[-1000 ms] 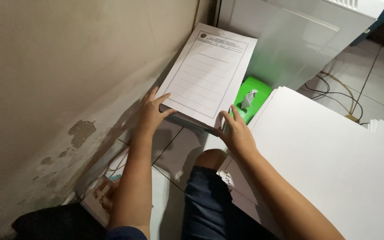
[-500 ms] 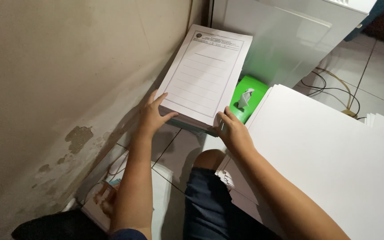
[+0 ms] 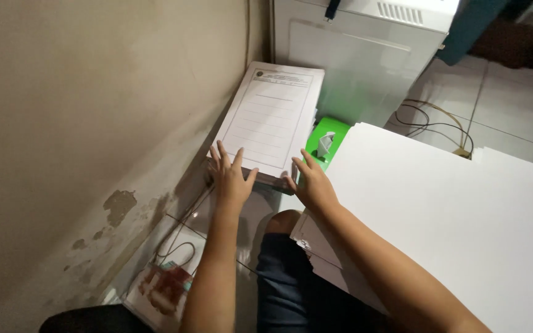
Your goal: The person sits on the floor and repeatedly takes a sheet of paper from a stack on their lap, places it on a separate stack to the left, and then smooths the remaining stack with both hands.
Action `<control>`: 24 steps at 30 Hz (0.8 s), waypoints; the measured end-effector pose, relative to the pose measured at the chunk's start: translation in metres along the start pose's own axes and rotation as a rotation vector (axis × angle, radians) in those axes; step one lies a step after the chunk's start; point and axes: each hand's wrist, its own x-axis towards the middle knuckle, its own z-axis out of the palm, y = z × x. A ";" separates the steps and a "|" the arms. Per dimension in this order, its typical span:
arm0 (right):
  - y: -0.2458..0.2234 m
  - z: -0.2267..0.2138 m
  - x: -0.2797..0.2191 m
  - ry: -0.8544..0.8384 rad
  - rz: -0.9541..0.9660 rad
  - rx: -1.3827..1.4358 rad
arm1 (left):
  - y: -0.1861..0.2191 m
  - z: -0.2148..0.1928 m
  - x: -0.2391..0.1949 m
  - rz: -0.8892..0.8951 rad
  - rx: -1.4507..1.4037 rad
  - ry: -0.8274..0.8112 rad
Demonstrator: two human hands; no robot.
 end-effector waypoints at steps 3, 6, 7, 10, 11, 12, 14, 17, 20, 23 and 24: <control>-0.021 -0.077 -0.028 0.074 0.089 0.223 | 0.088 -0.018 -0.048 0.094 -0.221 0.209; -0.018 -0.155 -0.090 -0.175 0.181 0.261 | 0.159 -0.002 -0.107 0.242 -0.508 0.315; -0.006 -0.177 -0.116 -0.211 0.228 0.209 | 0.181 0.005 -0.126 0.413 -0.600 0.209; 0.034 -0.233 -0.198 -0.241 0.427 0.086 | 0.243 0.012 -0.180 0.728 -0.770 0.032; 0.049 -0.250 -0.228 -0.241 0.589 0.023 | 0.262 0.012 -0.198 0.865 -0.847 -0.050; 0.063 -0.253 -0.260 -0.234 0.585 0.017 | 0.273 0.025 -0.211 0.871 -0.850 -0.042; 0.097 -0.260 -0.324 -0.089 0.520 -0.108 | 0.299 0.051 -0.232 1.019 -0.913 -0.154; 0.110 -0.272 -0.380 -0.021 0.364 -0.082 | 0.304 0.039 -0.245 1.179 -0.752 -0.302; 0.112 -0.279 -0.399 -0.062 0.356 -0.029 | 0.302 0.024 -0.240 1.144 -0.698 -0.498; 0.121 -0.284 -0.403 -0.166 0.235 -0.030 | 0.300 0.013 -0.232 1.163 -0.672 -0.638; 0.119 -0.287 -0.400 -0.156 0.251 -0.021 | 0.300 0.009 -0.233 1.173 -0.664 -0.657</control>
